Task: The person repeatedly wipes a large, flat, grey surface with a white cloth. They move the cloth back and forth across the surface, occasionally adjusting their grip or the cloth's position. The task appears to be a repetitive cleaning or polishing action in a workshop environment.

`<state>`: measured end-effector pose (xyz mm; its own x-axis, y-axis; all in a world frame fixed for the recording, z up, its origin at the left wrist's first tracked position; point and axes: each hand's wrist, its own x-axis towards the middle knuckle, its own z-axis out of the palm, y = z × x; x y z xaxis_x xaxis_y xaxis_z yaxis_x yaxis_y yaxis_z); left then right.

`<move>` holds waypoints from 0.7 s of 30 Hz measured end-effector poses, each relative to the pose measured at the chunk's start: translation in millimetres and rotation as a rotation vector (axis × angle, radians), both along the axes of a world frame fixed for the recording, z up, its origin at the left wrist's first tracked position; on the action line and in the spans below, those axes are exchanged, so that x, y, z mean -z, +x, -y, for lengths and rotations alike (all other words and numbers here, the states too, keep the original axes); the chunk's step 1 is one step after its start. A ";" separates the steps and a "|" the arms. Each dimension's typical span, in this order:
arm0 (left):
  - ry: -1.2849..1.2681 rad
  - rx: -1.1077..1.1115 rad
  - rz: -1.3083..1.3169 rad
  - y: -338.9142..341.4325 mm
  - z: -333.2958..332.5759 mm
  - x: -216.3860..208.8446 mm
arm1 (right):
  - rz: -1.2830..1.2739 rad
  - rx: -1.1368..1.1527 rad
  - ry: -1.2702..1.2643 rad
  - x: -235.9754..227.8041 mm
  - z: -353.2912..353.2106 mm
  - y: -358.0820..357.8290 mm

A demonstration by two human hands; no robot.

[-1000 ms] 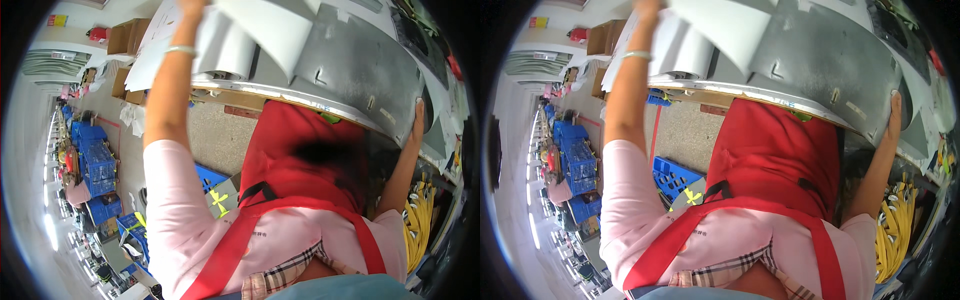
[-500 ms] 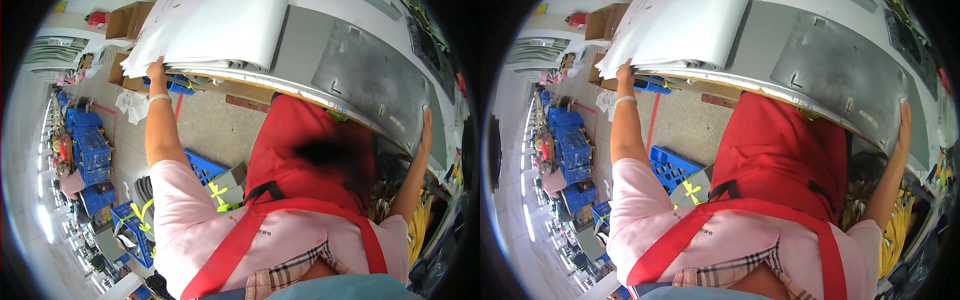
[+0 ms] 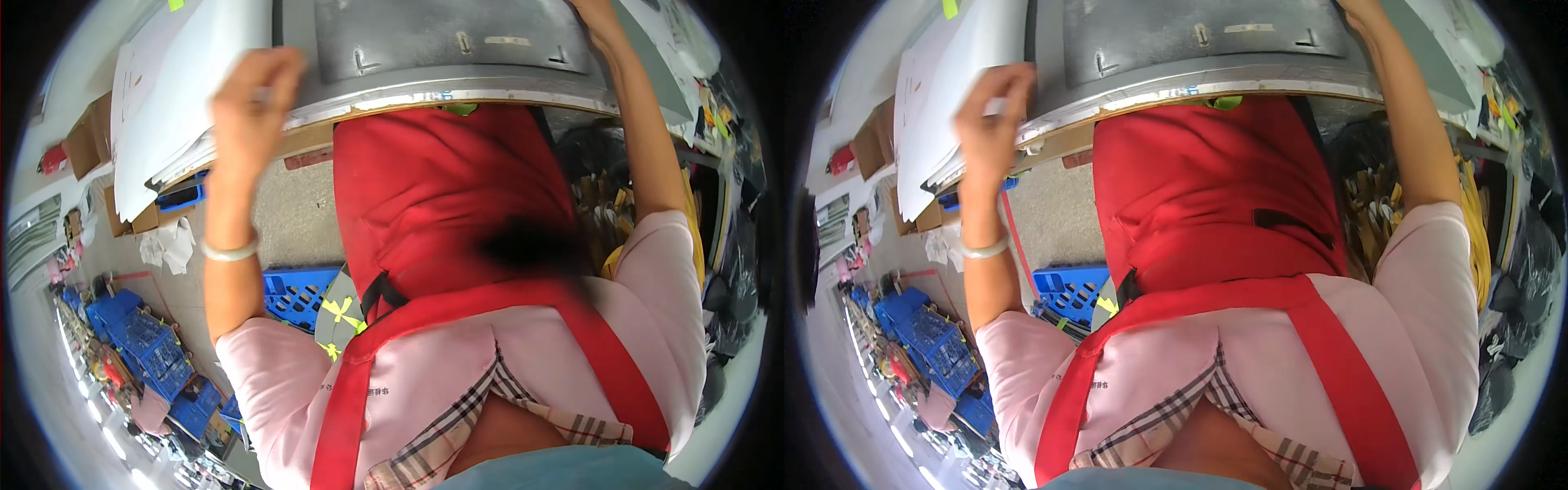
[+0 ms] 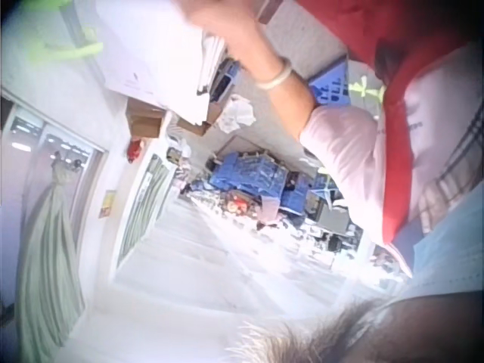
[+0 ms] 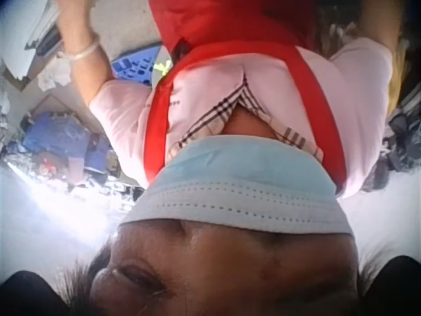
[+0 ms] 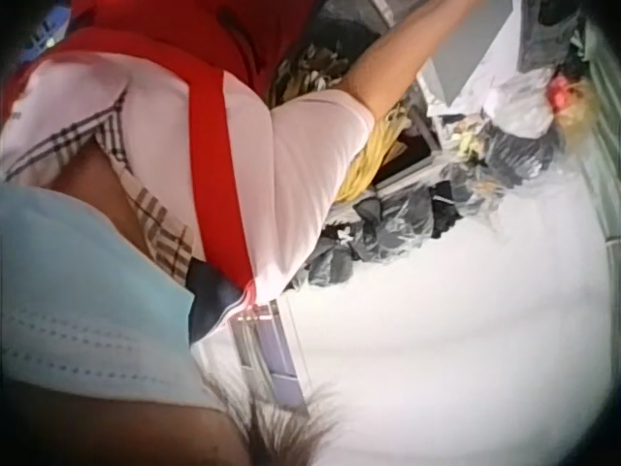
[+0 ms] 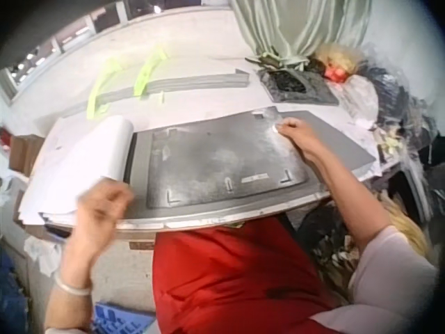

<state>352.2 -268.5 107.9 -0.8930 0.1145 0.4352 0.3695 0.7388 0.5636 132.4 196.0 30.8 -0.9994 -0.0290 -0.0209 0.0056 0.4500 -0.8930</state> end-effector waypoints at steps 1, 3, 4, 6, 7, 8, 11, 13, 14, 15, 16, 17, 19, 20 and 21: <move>-0.077 0.132 -0.043 -3.6 -17.3 7.5 | -0.002 -0.015 0.006 7.9 -0.1 -14.2; -0.182 0.108 0.116 -12.2 -39.8 23.7 | -0.066 -0.030 0.014 14.7 -1.3 -19.8; -0.212 0.111 0.129 -13.6 -41.9 28.4 | -0.069 -0.039 0.024 13.9 2.2 -19.4; -0.272 0.124 0.152 -15.7 -44.0 39.4 | -0.073 -0.049 0.047 11.6 4.6 -19.2; -0.330 0.140 0.110 -14.8 -43.6 46.4 | -0.075 -0.047 0.051 12.8 3.7 -18.7; -0.326 0.142 0.115 -14.4 -42.4 49.9 | -0.077 -0.046 0.054 13.9 3.3 -18.2; -0.329 0.133 0.129 -14.0 -43.6 50.4 | -0.057 -0.040 0.087 7.7 4.6 -13.3; -0.342 0.117 0.144 -12.4 -45.6 48.5 | -0.058 -0.052 0.117 2.4 8.5 -7.7; -0.322 0.099 0.164 -11.9 -46.3 48.6 | -0.069 -0.063 0.131 1.1 10.2 -5.4; -0.300 0.082 0.183 -11.5 -47.1 49.1 | -0.082 -0.073 0.148 0.6 10.3 -3.7; -0.278 0.066 0.202 -10.9 -47.6 49.8 | -0.082 -0.082 0.143 2.1 9.2 -3.8; -0.285 0.068 0.179 -10.3 -47.6 50.8 | -0.082 -0.090 0.137 4.1 7.9 -4.5; -0.302 0.069 0.133 -8.7 -46.6 52.3 | -0.084 -0.100 0.135 2.9 10.9 -1.6; -0.306 0.072 0.123 -8.0 -45.8 53.3 | -0.085 -0.100 0.140 2.0 12.5 -0.1; -0.310 0.078 0.111 -8.7 -45.6 53.8 | -0.089 -0.095 0.145 -0.2 13.7 2.0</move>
<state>343.6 -222.9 54.1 -0.9163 0.2963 0.2695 0.3808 0.8532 0.3565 134.4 182.3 31.0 -0.9903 -0.1267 0.0564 -0.1191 0.5685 -0.8140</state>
